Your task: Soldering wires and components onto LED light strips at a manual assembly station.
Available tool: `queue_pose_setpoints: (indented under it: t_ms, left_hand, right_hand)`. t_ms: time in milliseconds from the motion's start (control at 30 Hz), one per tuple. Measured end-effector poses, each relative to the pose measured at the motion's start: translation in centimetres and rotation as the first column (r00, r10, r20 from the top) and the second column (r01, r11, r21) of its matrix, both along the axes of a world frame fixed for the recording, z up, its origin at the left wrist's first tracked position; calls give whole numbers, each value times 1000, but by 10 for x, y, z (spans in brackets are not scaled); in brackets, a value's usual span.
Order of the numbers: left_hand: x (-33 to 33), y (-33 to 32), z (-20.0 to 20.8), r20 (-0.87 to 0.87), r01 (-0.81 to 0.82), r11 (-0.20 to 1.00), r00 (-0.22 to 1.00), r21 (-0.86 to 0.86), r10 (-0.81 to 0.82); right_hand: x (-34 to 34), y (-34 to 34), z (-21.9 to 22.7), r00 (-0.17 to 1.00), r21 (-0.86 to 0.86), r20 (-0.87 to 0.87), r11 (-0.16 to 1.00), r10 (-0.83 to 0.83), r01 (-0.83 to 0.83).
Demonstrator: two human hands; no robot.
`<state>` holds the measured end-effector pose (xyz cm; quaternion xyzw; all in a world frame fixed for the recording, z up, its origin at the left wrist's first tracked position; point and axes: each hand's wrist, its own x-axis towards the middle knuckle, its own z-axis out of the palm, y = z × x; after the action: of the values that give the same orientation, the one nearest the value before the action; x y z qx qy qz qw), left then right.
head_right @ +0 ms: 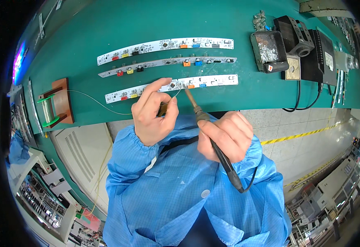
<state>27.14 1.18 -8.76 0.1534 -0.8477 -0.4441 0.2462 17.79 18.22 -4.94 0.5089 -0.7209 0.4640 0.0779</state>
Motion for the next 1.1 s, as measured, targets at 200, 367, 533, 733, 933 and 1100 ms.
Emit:
queue_pose_setpoints:
  t_ms: [200,367,533,733,933,1100]
  left_hand:
    - [-1,-1,-1,3,3,1000,1000,9,-3]
    - [-3,0,-3,0,-11,1000,1000,14,11]
    - [-3,1,-4,12,-25,999,1000,32,25]
    - [-3,1,-3,28,-29,998,999,48,28]
    - [-4,1,-2,2,-20,999,1000,38,20]
    - [-1,6,8,13,-19,994,1000,105,18]
  right_hand:
    - [-1,-4,0,1000,70,17,998,-5,3]
    - [0,-6,1,1000,74,25,997,-15,13]
    - [1,-5,-1,999,65,39,998,-22,19]
    - [1,-6,-2,999,57,40,998,-30,28]
    - [-1,-4,-1,1000,36,18,999,-14,13]
    - [-11,33,-1,979,-14,-19,979,-204,204]
